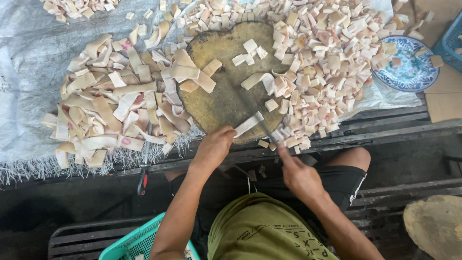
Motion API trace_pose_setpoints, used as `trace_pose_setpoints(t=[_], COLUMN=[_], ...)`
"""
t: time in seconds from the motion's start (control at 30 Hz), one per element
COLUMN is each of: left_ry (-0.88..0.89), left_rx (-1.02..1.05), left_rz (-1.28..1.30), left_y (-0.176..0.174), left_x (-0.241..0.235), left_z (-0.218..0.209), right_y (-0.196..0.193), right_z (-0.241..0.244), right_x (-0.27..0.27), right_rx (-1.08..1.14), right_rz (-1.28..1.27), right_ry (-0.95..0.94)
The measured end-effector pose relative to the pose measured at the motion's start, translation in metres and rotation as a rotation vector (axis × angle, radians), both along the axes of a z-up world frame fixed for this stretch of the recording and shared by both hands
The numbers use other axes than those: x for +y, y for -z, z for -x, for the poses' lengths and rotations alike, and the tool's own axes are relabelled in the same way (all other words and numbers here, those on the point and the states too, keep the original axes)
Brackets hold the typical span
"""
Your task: The person uses a large knife to chop strips of pale meat into small cubes on a wooden cutting board. They repeatedly pick up strips, cut them into pieces, and push the finished cubes aside.
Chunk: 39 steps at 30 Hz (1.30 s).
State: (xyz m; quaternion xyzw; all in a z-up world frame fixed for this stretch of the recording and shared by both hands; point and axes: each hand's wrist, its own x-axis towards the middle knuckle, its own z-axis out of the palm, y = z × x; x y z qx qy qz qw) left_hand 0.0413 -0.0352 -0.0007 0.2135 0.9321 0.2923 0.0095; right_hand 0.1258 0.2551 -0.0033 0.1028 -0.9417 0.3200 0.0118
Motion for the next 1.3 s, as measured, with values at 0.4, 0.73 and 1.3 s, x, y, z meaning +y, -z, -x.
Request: trace_pose_setpoints(t=[0.4, 0.73, 1.3], left_ry=[0.06, 0.064, -0.305], left_rx=[-0.017, -0.048, -0.006], left_rz=[0.104, 0.05, 0.137], left_y=[-0.006, -0.004, 0.057], left_x=[0.012, 0.015, 0.09], left_z=[0.011, 0.022, 0.16], right_y=[-0.012, -0.008, -0.024], right_z=[-0.001, -0.015, 0.002], right_x=[-0.008, -0.007, 0.034], right_rx=[0.111, 0.287, -0.142], right_rz=[0.048, 0.192, 0.58], right_ry=[-0.027, 0.007, 0.362])
